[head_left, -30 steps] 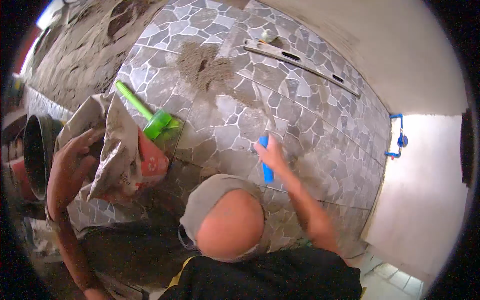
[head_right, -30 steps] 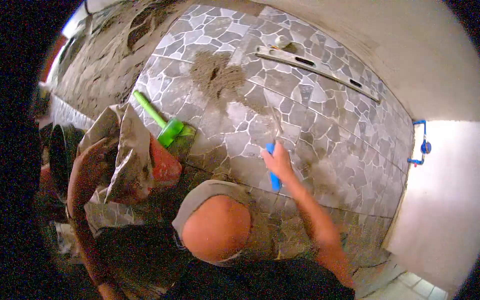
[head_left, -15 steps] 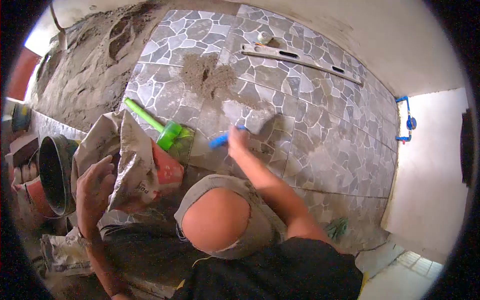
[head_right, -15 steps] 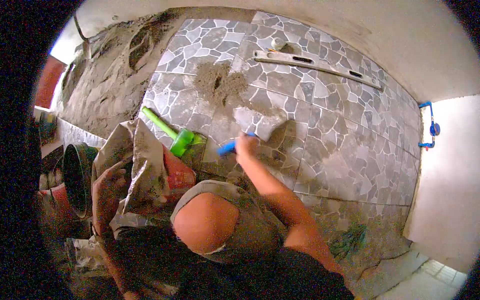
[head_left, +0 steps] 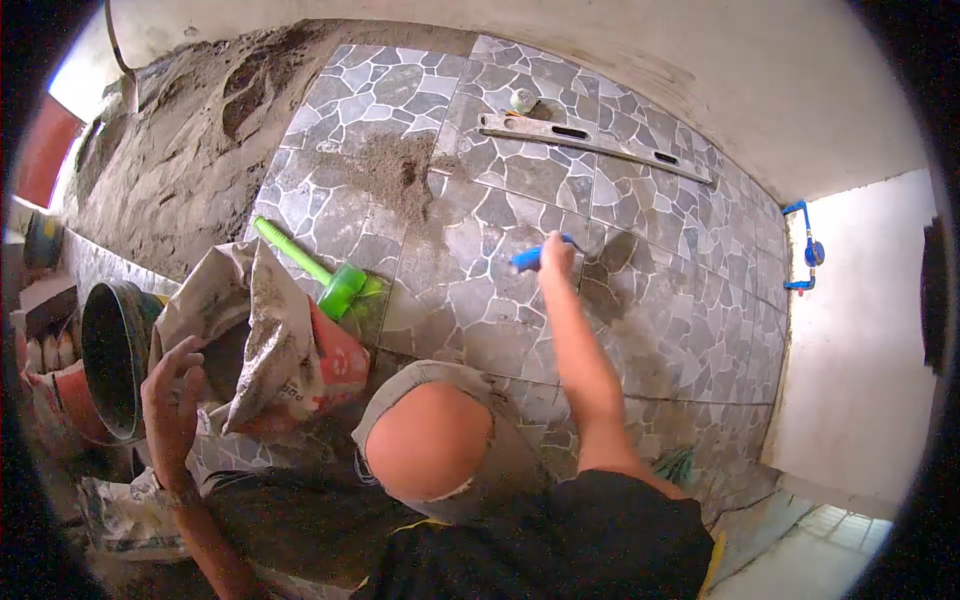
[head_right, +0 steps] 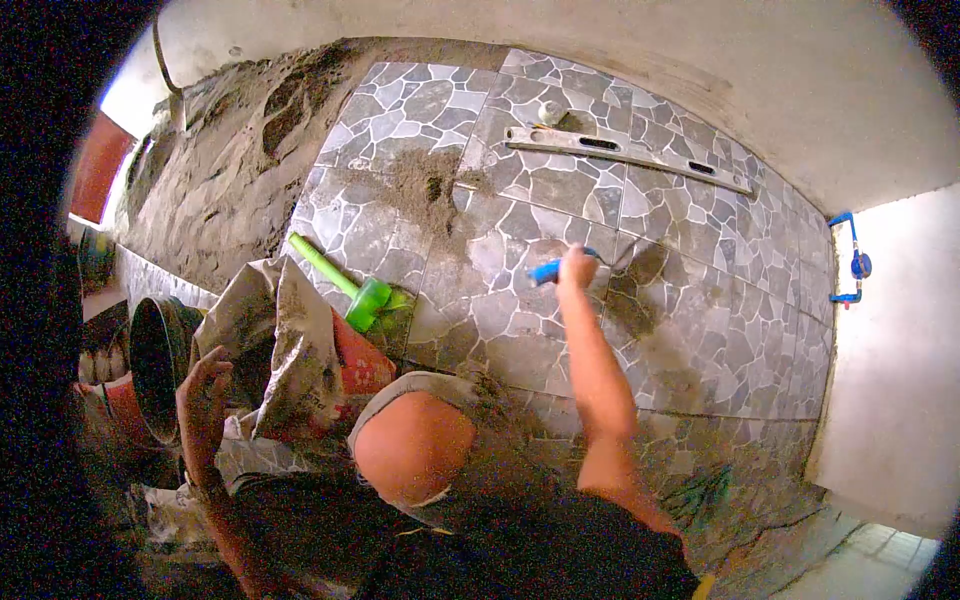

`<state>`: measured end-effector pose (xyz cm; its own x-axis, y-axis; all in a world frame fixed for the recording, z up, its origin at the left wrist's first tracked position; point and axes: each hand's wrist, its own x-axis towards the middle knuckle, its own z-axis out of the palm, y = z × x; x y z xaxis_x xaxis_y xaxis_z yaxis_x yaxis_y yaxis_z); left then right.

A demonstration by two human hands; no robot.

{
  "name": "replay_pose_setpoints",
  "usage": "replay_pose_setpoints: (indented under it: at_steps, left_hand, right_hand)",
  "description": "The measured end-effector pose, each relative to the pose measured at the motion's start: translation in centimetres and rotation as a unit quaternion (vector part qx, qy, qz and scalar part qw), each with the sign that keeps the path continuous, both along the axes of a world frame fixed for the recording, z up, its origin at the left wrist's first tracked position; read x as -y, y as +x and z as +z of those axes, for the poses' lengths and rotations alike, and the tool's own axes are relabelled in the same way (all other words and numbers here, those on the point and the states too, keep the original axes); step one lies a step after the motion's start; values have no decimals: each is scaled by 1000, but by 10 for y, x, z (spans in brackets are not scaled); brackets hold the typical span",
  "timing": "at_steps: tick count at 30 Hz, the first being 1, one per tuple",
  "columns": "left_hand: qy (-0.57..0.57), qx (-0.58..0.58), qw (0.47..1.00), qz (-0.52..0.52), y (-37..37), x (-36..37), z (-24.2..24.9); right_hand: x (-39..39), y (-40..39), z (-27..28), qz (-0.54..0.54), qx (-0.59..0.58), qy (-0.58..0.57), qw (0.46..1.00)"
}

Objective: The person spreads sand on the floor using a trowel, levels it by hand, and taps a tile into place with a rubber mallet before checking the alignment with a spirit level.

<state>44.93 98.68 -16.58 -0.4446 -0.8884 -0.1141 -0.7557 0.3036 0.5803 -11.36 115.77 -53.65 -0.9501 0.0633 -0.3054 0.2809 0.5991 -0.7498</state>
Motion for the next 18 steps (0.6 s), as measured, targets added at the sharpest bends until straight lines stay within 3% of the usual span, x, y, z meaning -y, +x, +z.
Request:
replay_pose_setpoints:
  at_steps: [1,2,4,5,6,7,8,9,11,12,13,16,17,18]
  left_hand:
    - [-11,-9,1000,-16,1,3,-4]
    - [-22,-19,999,-32,-1,5,-6]
    - [-14,-29,998,-50,-15,4,-3]
    - [-9,-34,998,-59,-20,3,-1]
    - [1,-41,998,-56,-24,3,-3]
    - [10,-48,997,-52,-27,3,-7]
    - [18,-56,997,-47,-29,2,-11]
    - [14,-45,997,-58,-29,1,-13]
    - [7,-23,997,-75,-23,-4,-16]
    - [-7,-11,998,-59,-17,-8,-16]
    - [-22,0,999,-42,-10,-13,-17]
    - [-77,12,997,-19,6,-16,-14]
    - [-95,13,995,-15,10,-17,-12]
    - [-66,5,998,6,10,-18,-10]
  right_hand:
    - [-5,9,56,-41,66,-52,996]
    - [-9,4,63,-38,98,-53,993]
    - [1,9,41,22,68,-61,996]
    - [13,1,8,111,-7,116,987]
    - [27,14,-6,149,19,93,984]
    - [44,45,29,178,-1,118,977]
    - [59,46,-20,233,-47,64,969]
    - [65,61,14,260,-20,8,965]
    - [76,40,-9,259,-23,-1,966]
    - [76,39,12,259,-23,-4,966]
    - [61,35,36,188,-59,-12,980]
    - [43,-39,10,63,-49,78,994]
    - [31,-62,-7,81,-33,32,996]
    - [31,-62,11,97,-38,69,992]
